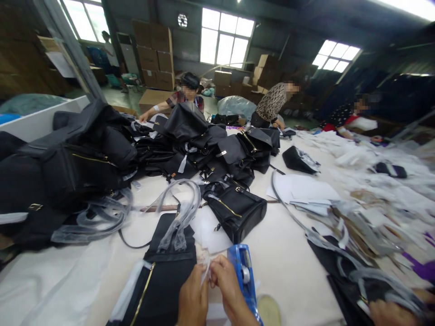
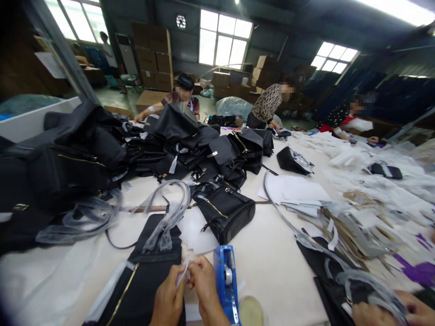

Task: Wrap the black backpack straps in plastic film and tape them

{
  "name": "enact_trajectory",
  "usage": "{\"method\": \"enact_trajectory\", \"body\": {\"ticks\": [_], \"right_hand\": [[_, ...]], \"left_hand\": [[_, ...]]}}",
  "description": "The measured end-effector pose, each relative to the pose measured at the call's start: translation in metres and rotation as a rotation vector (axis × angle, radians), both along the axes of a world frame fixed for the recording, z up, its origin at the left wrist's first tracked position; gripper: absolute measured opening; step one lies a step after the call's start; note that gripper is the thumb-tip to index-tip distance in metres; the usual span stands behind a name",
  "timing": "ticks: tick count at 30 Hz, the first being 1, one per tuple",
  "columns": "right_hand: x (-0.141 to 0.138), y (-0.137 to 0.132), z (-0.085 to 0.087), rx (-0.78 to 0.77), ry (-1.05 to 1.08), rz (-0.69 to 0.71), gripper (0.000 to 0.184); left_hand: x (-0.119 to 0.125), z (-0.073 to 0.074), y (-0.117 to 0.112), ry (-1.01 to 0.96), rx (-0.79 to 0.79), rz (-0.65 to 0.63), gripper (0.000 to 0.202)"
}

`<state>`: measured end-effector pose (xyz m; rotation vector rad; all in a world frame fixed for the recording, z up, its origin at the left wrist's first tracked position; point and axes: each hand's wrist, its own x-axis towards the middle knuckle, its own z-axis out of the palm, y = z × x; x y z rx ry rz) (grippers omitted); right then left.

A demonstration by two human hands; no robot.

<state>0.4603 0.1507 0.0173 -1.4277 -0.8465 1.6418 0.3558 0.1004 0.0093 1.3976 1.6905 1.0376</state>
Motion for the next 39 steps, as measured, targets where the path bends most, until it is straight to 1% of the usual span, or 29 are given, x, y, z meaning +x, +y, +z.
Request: {"method": "enact_trajectory", "body": {"ticks": [2,5,7,8,10,11,13,14,15,16,18,19,20,22,23,24,26,27,29,30,31,32,33,35,37,39], "right_hand": [[0.002,-0.001,-0.003,-0.051,0.046,-0.014,0.028],[0.005,-0.004,-0.01,-0.073,0.095,0.0,0.035],[0.008,-0.007,-0.013,-0.055,0.101,0.007,0.04],[0.009,-0.008,-0.014,-0.034,0.092,0.016,0.041],[0.011,-0.008,-0.014,0.023,0.051,0.049,0.039],[0.013,-0.008,-0.015,0.052,0.019,0.063,0.036],[0.017,-0.008,-0.014,0.103,-0.06,0.07,0.029],[0.018,-0.008,-0.014,0.119,-0.091,0.068,0.026],[0.018,-0.009,-0.012,0.127,-0.105,0.07,0.023],[0.017,-0.009,-0.011,0.132,-0.104,0.077,0.021],[0.011,-0.011,-0.007,0.141,-0.097,0.094,0.016],[0.008,-0.012,-0.005,0.15,-0.109,0.095,0.014],[0.004,-0.013,-0.003,0.161,-0.135,0.089,0.013],[0.004,-0.017,0.0,0.178,-0.205,0.085,0.012],[0.009,-0.02,0.001,0.186,-0.246,0.098,0.013],[0.019,-0.024,0.002,0.195,-0.297,0.114,0.015],[0.052,-0.033,0.001,0.217,-0.463,0.112,0.02],[0.072,-0.039,-0.001,0.225,-0.574,0.075,0.022],[0.114,-0.051,-0.007,0.19,-0.812,-0.031,0.026],[0.132,-0.057,-0.011,0.171,-0.897,-0.051,0.027],[0.147,-0.063,-0.016,0.142,-0.926,-0.036,0.029],[0.157,-0.069,-0.022,0.11,-0.91,-0.006,0.03],[0.162,-0.074,-0.028,0.082,-0.87,0.028,0.032],[0.164,-0.081,-0.039,0.044,-0.777,0.07,0.035],[0.159,-0.085,-0.046,0.035,-0.731,0.066,0.036],[0.154,-0.087,-0.048,0.036,-0.705,0.045,0.036]], "left_hand": [[-0.002,-0.015,-0.001,0.097,0.081,-0.065,0.022],[-0.004,-0.035,-0.001,0.215,0.183,-0.118,0.024],[-0.004,-0.042,-0.001,0.316,0.261,-0.135,0.027],[-0.004,-0.042,-0.001,0.365,0.29,-0.147,0.028],[-0.004,-0.036,-0.002,0.413,0.294,-0.189,0.029],[-0.004,-0.031,-0.002,0.4,0.273,-0.218,0.028],[-0.005,-0.018,-0.002,0.302,0.209,-0.273,0.027],[-0.007,-0.011,-0.002,0.216,0.153,-0.285,0.028],[-0.008,-0.005,-0.001,0.11,0.074,-0.268,0.029],[-0.01,0.0,0.001,-0.009,-0.022,-0.226,0.029],[-0.013,0.006,0.005,-0.264,-0.226,-0.096,0.031],[-0.014,0.008,0.008,-0.383,-0.302,-0.044,0.033],[-0.015,0.009,0.011,-0.484,-0.355,-0.02,0.035],[-0.015,0.012,0.016,-0.619,-0.421,-0.04,0.037],[-0.016,0.013,0.017,-0.655,-0.446,-0.054,0.036],[-0.017,0.015,0.017,-0.677,-0.467,-0.054,0.035],[-0.02,0.019,0.017,-0.699,-0.486,-0.006,0.034],[-0.021,0.02,0.016,-0.71,-0.485,0.024,0.034],[-0.024,0.022,0.015,-0.724,-0.487,0.056,0.034],[-0.025,0.023,0.014,-0.73,-0.491,0.057,0.033],[-0.025,0.023,0.014,-0.733,-0.496,0.053,0.033],[-0.024,0.023,0.013,-0.736,-0.5,0.049,0.034],[-0.023,0.024,0.013,-0.741,-0.502,0.045,0.034],[-0.02,0.024,0.013,-0.744,-0.496,0.038,0.035],[-0.019,0.026,0.012,-0.732,-0.486,0.031,0.036],[-0.018,0.029,0.011,-0.717,-0.478,0.032,0.036]]}}
